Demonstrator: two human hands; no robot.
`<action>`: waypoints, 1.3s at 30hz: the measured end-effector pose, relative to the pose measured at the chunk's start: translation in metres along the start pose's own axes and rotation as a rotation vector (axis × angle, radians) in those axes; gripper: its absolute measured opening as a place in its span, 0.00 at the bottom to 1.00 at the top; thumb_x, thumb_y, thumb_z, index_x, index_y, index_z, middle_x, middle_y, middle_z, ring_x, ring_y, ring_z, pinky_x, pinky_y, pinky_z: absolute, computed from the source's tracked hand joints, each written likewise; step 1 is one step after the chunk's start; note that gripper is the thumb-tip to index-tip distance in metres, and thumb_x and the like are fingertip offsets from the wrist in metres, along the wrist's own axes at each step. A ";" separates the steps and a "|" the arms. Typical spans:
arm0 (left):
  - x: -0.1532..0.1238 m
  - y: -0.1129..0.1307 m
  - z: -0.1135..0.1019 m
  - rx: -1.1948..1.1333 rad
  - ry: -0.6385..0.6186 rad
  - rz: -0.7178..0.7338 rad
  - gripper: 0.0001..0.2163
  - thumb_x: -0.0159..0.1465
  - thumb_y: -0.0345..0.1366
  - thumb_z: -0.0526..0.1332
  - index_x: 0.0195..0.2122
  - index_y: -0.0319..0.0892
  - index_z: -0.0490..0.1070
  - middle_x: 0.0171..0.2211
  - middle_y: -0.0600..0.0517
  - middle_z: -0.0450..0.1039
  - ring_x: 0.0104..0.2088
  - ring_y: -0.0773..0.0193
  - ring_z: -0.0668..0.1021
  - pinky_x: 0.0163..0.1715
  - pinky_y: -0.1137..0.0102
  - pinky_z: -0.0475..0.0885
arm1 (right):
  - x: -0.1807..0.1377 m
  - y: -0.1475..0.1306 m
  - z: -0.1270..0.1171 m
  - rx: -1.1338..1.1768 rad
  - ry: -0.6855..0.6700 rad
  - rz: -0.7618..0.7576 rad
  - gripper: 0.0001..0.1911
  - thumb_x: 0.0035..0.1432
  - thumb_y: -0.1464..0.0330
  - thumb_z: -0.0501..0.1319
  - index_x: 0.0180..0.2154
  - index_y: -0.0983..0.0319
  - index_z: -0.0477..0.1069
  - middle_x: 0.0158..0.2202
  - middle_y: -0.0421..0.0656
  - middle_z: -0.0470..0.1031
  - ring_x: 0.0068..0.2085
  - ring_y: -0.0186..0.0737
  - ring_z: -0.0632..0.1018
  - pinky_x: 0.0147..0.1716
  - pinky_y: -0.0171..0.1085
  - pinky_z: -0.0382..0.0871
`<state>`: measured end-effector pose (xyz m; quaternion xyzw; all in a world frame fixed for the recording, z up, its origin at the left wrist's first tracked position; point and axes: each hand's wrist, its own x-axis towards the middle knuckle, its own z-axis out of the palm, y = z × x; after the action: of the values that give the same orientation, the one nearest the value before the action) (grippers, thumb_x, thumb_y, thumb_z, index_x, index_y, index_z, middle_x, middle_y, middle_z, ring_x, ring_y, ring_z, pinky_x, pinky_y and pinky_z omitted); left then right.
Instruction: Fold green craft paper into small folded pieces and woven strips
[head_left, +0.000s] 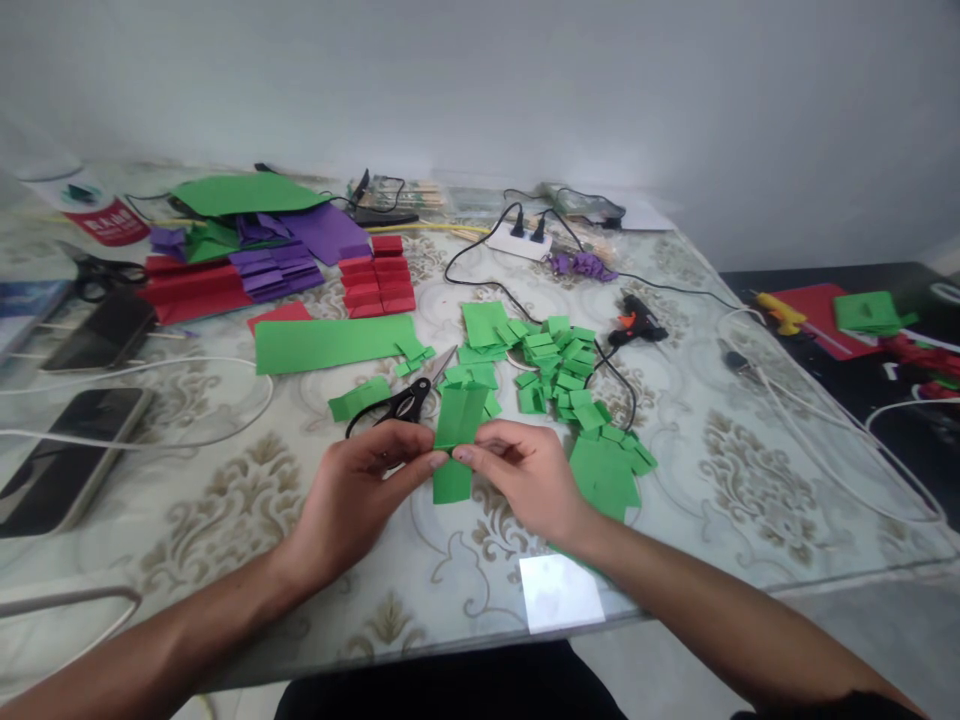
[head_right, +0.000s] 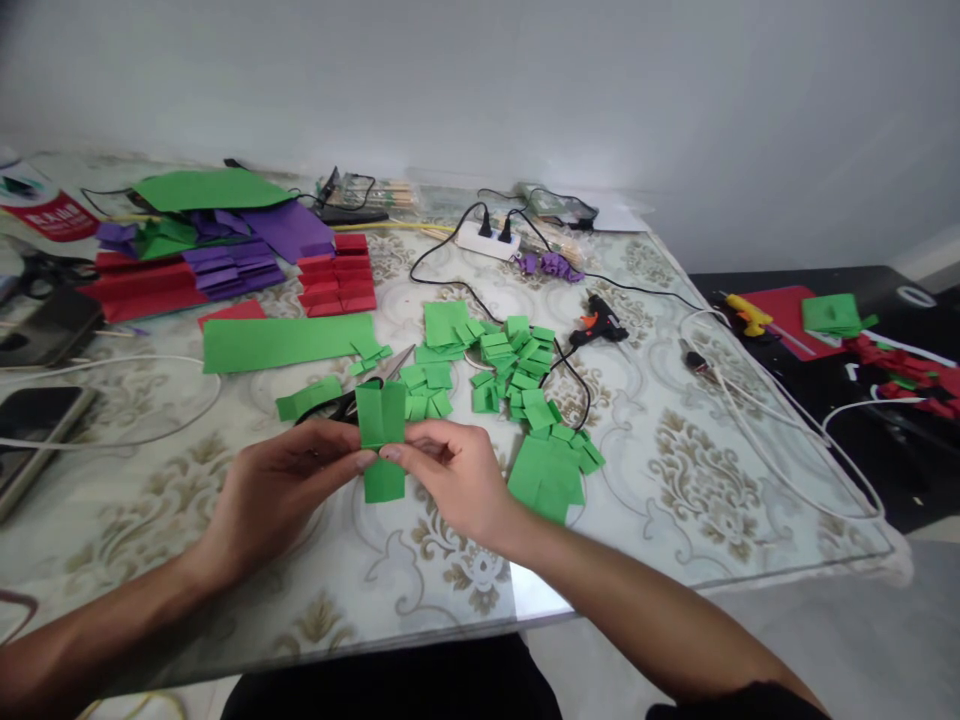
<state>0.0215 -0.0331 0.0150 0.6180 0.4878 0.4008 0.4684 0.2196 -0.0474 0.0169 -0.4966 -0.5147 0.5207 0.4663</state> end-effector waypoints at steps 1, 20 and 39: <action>0.000 0.000 0.000 -0.002 0.001 0.000 0.05 0.60 0.38 0.73 0.35 0.45 0.82 0.32 0.55 0.83 0.32 0.64 0.83 0.35 0.74 0.79 | 0.000 0.000 0.000 0.000 -0.001 -0.005 0.24 0.56 0.51 0.73 0.22 0.60 0.70 0.19 0.34 0.62 0.22 0.31 0.63 0.22 0.34 0.59; 0.000 0.002 0.000 0.016 -0.010 0.033 0.03 0.61 0.36 0.73 0.35 0.46 0.82 0.31 0.56 0.83 0.31 0.66 0.83 0.33 0.76 0.78 | -0.001 0.002 0.000 -0.026 -0.021 -0.074 0.25 0.59 0.54 0.72 0.22 0.60 0.65 0.20 0.33 0.58 0.23 0.30 0.59 0.21 0.33 0.53; 0.000 0.002 0.000 0.052 -0.035 0.154 0.04 0.65 0.36 0.70 0.35 0.44 0.78 0.30 0.55 0.79 0.30 0.66 0.79 0.31 0.75 0.75 | -0.005 0.003 0.000 -0.184 0.041 -0.287 0.21 0.64 0.64 0.70 0.23 0.61 0.66 0.20 0.33 0.59 0.23 0.29 0.60 0.22 0.32 0.55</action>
<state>0.0222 -0.0333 0.0164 0.6728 0.4406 0.4119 0.4285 0.2200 -0.0526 0.0142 -0.4690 -0.6161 0.3892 0.4990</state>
